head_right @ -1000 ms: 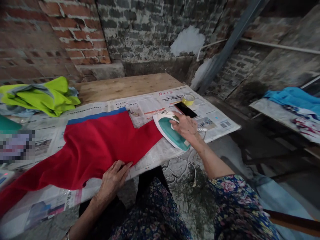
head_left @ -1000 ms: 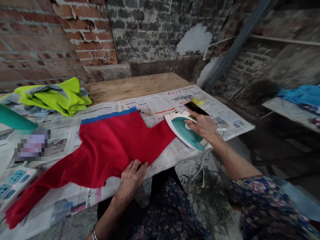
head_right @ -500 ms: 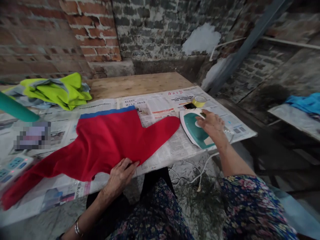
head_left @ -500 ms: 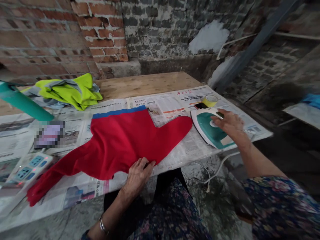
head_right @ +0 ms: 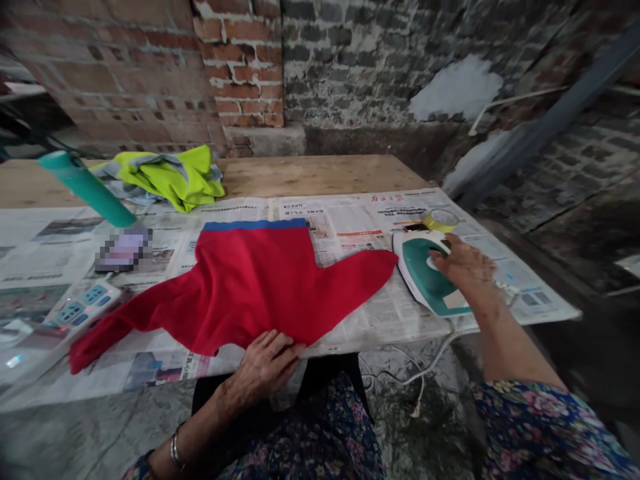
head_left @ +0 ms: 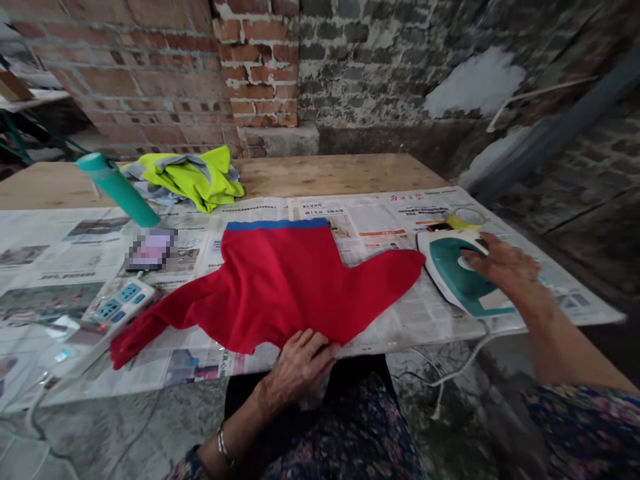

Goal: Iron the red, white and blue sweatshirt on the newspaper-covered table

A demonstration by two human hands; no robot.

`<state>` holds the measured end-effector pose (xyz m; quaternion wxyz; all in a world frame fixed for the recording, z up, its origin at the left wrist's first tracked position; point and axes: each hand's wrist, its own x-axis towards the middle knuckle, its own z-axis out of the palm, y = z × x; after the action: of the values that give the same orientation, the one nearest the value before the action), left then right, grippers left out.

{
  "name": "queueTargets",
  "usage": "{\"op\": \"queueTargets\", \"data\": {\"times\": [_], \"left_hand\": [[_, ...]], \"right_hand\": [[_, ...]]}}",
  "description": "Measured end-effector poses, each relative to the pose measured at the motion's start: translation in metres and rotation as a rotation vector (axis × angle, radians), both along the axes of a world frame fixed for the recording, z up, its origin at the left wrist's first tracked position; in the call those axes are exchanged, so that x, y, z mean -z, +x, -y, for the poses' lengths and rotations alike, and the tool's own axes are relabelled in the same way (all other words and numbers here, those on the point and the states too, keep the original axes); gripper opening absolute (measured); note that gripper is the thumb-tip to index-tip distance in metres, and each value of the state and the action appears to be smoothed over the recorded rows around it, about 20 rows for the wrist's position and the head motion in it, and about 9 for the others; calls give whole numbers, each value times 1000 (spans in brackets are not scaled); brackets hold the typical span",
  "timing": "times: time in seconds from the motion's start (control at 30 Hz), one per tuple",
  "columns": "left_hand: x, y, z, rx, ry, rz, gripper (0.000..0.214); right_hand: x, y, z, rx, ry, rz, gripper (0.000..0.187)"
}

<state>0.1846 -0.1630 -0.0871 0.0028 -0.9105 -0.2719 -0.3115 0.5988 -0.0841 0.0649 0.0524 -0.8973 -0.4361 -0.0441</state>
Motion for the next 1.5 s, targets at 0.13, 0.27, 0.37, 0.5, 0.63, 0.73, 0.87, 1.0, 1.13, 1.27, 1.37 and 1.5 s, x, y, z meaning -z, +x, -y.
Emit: {"op": "queueTargets", "data": {"times": [0.13, 0.27, 0.37, 0.5, 0.63, 0.73, 0.87, 1.0, 1.13, 1.27, 1.37, 1.5], "left_hand": [[-12, -25, 16, -62, 24, 103, 28], [-23, -48, 27, -293, 96, 129, 35], [-23, -55, 28, -515, 142, 25, 38], [-11, -56, 25, -589, 92, -60, 27], [1, -45, 23, -450, 97, -41, 31], [2, -33, 23, -386, 100, -5, 26], [-5, -24, 22, -263, 10, -16, 21], [-3, -19, 21, -167, -94, -27, 31], [12, -15, 26, -173, -109, -40, 62], [26, -13, 34, -182, -64, -51, 62], [29, -12, 38, -186, -33, -30, 58], [28, -13, 41, -209, -28, -30, 57]], "right_hand": [[-13, -21, 3, 110, -39, -135, 68], [-23, -34, 7, 140, -38, -157, 73], [-22, -37, 13, 137, -27, -161, 77], [-20, -45, 24, 105, 38, -116, 79], [-29, -62, 41, 73, 122, 32, 73], [-41, -77, 49, -63, 263, 145, 60], [-44, -113, 45, -386, 327, 122, 53], [-27, -169, 27, -668, 152, 18, 42], [-8, -215, 10, -894, 19, -13, 34], [5, -233, -1, -973, -73, 17, 32], [9, -236, -13, -911, -108, 42, 33], [9, -242, -45, -811, -105, 59, 38]]}}
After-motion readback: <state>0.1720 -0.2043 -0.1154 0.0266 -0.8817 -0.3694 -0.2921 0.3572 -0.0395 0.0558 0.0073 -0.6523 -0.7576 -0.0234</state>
